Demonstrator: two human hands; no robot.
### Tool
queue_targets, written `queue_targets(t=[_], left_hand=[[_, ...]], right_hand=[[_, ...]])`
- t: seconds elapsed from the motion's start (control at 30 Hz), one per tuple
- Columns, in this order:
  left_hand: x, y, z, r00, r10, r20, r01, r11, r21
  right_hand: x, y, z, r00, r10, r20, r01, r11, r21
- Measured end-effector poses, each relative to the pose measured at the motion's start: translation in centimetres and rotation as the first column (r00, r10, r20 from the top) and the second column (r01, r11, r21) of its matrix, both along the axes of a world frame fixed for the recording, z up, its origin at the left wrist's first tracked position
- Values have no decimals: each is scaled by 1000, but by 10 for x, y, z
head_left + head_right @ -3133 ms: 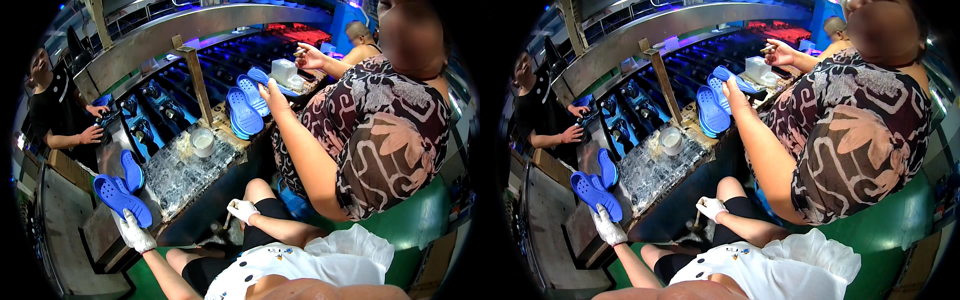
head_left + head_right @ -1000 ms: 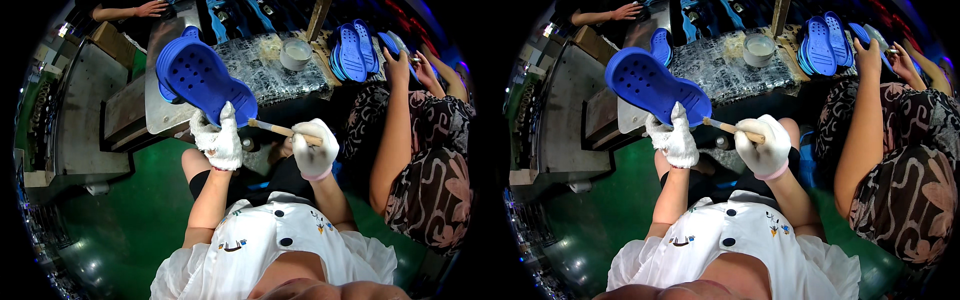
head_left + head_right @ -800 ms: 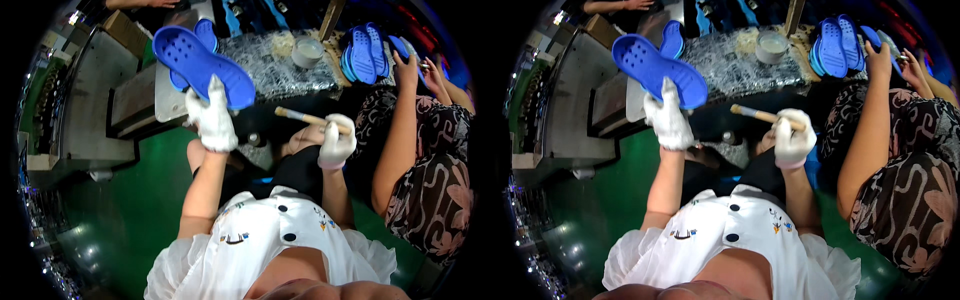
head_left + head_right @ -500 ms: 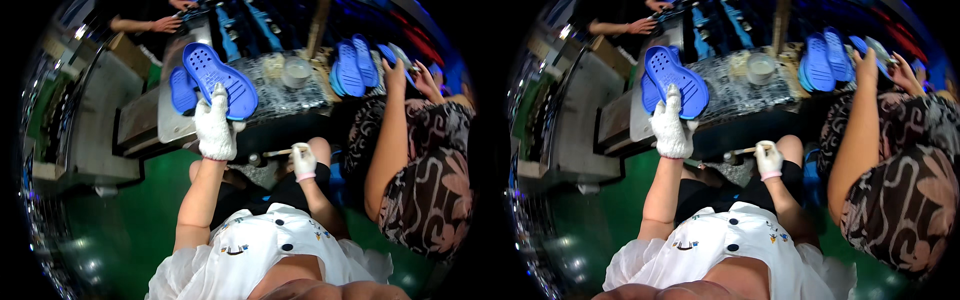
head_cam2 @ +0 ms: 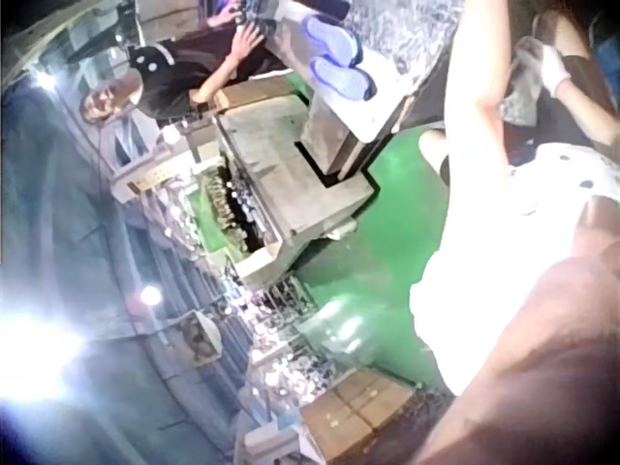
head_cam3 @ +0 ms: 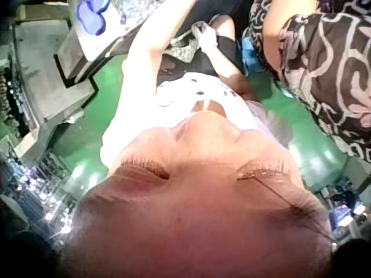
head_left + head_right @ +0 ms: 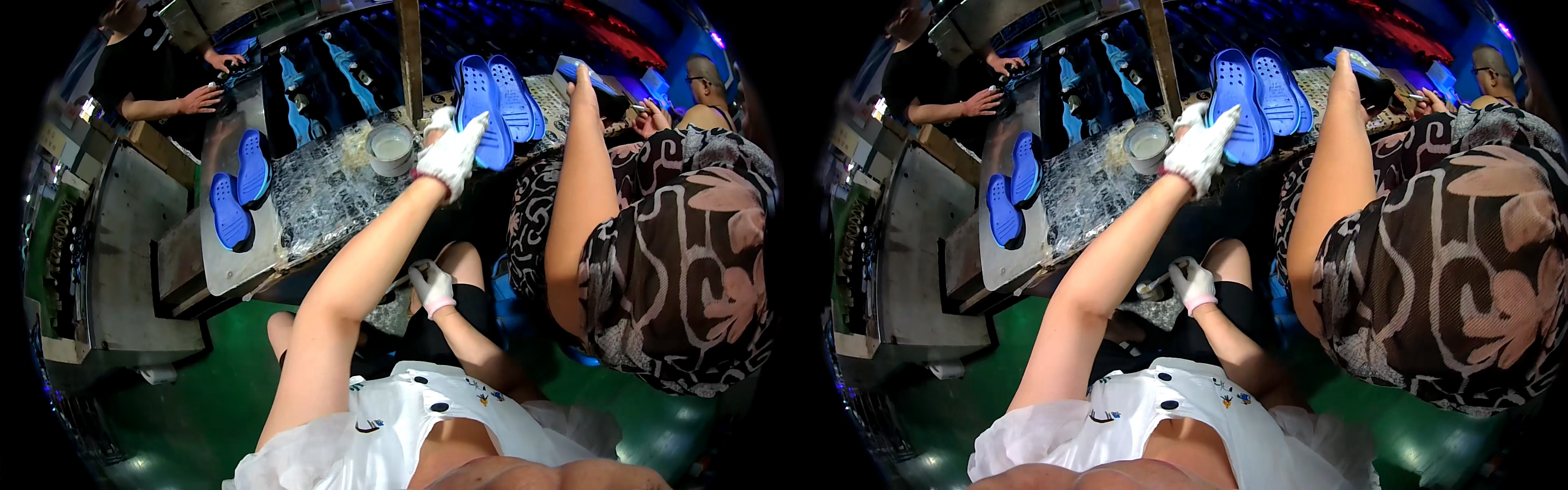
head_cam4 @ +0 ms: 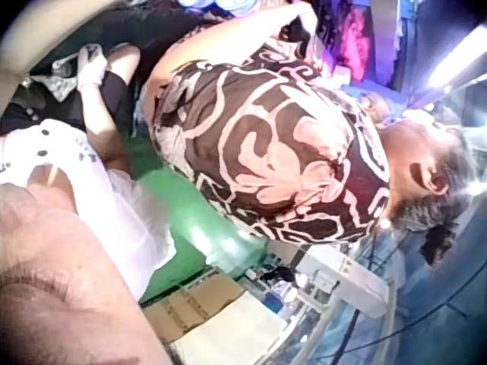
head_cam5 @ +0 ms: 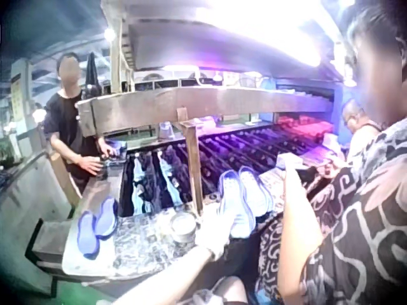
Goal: The person applies adhesive to shoe soles using a brush and handles footwear materials on a workbench.
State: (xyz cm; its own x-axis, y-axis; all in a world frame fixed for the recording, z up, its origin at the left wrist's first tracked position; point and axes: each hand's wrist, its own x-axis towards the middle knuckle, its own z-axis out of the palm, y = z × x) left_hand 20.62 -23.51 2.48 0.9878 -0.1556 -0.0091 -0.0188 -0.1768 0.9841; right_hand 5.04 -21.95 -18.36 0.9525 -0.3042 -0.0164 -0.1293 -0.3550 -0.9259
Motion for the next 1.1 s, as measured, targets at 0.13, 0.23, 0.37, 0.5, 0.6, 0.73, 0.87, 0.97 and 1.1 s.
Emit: queue_targets(t=[0.13, 0.23, 0.37, 0.5, 0.6, 0.73, 0.87, 0.97, 1.1], left_hand=[[23, -10, -15, 985, -94, 142, 88, 995, 43], [-2, -4, 11, 986, -125, 114, 106, 981, 160], [-2, 23, -3, 946, -161, 281, 81, 957, 279], [-17, 31, -20, 850, -26, 526, -25, 996, 89], [-31, 76, -23, 411, 21, 911, -193, 979, 64], [-20, 201, -25, 384, -88, 919, -661, 669, 340], [-16, 284, -30, 876, -37, 481, -482, -84, 872], [-19, 309, -28, 938, -95, 334, -344, -109, 933], [-59, 307, -44, 641, -80, 764, -632, 510, 583]], right_hand=[[7, -9, 6, 1000, -14, -11, 14, 997, 71], [6, -13, 7, 999, -30, 34, 27, 997, 77], [6, 2, 7, 1000, 28, -8, -28, 997, 69], [3, 2, -2, 997, 30, 66, -37, 993, 110], [1, -4, -8, 1000, 3, 12, -3, 1000, 0], [0, -2, -11, 995, 31, -93, -22, 995, 98], [1, 2, -2, 992, 43, -117, -37, 998, 48], [5, 3, -15, 992, 40, -116, -41, 999, -1], [3, 5, -10, 990, 58, -127, -52, 998, 45]])
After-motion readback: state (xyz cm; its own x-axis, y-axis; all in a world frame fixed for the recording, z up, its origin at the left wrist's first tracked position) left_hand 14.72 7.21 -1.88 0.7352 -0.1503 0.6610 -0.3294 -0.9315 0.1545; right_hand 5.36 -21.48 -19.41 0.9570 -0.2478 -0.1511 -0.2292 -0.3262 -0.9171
